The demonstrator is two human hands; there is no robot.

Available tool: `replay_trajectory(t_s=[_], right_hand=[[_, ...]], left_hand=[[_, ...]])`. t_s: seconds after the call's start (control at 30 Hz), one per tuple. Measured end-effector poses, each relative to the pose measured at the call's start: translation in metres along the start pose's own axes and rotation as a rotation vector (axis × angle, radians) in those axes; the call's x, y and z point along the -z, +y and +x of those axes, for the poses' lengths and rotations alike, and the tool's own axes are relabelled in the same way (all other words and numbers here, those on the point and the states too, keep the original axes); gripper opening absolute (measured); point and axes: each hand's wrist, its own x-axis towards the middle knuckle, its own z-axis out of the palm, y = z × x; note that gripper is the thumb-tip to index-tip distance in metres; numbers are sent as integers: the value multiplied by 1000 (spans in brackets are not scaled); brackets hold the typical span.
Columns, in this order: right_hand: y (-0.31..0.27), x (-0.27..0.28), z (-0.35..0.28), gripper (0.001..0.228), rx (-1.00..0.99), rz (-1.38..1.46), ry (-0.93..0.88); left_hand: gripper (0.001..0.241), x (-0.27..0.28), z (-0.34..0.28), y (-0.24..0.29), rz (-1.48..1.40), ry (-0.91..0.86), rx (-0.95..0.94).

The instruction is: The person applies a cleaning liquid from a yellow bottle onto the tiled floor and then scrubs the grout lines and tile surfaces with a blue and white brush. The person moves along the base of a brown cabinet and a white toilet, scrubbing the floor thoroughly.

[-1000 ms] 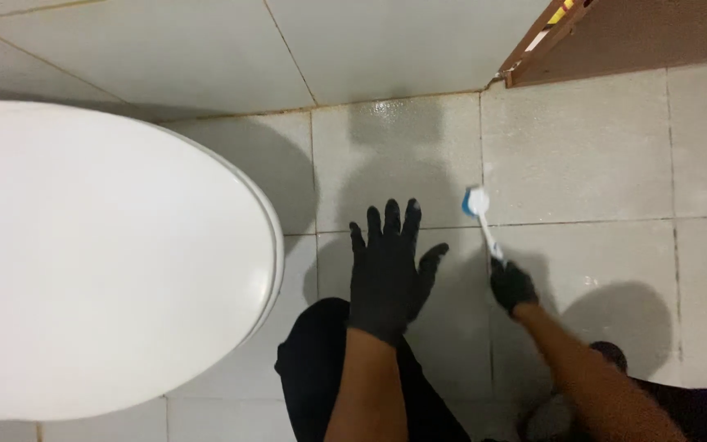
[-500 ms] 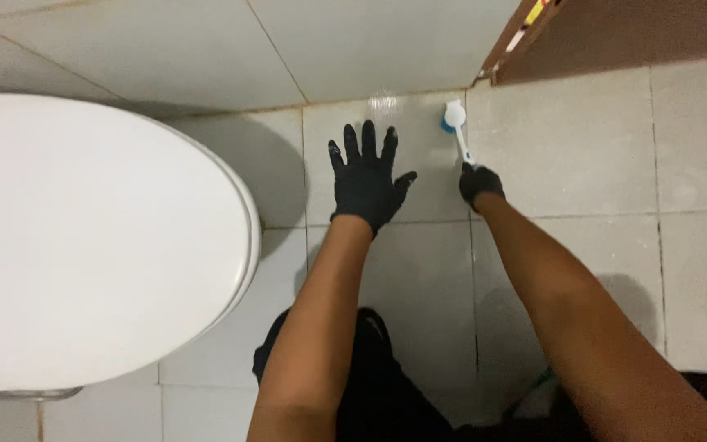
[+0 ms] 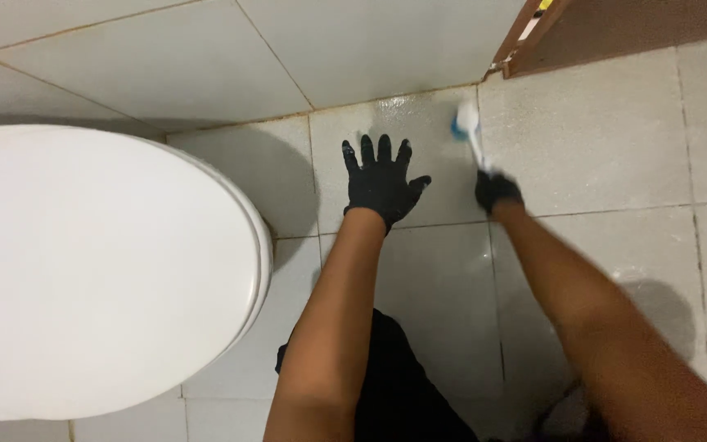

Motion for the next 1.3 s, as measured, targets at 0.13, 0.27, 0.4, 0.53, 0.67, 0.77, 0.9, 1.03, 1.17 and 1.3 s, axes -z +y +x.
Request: replay_trajectory(t_s=[0.13, 0.27, 0.4, 0.53, 0.67, 0.77, 0.9, 1.03, 1.17, 1.3], right_hand=[[-28, 15, 36, 77, 24, 30, 162], [7, -6, -32, 75, 90, -107, 53], [31, -31, -138, 83, 5, -165, -56], [15, 8, -164, 73, 35, -217, -77], [57, 15, -9, 75, 3, -154, 197], [25, 9, -36, 64, 74, -63, 150], [9, -34, -133, 67, 254, -172, -76], [27, -26, -126, 74, 129, -290, -65], [110, -8, 16, 64, -10, -107, 252], [52, -21, -90, 56, -9, 23, 148]], left_hand=[[82, 18, -9, -2, -67, -106, 19], [80, 31, -16, -8, -68, -139, 52], [82, 34, -7, -12, -62, -144, 68], [80, 41, -7, -9, -79, -105, 72], [79, 51, -17, -3, -121, -94, 79], [79, 61, -24, -1, -128, -65, 59], [75, 57, -27, -7, -174, -73, 113], [79, 48, -24, -9, -160, -117, 125], [80, 56, -22, -6, -173, -148, 130], [77, 50, -18, -8, -179, -82, 101]])
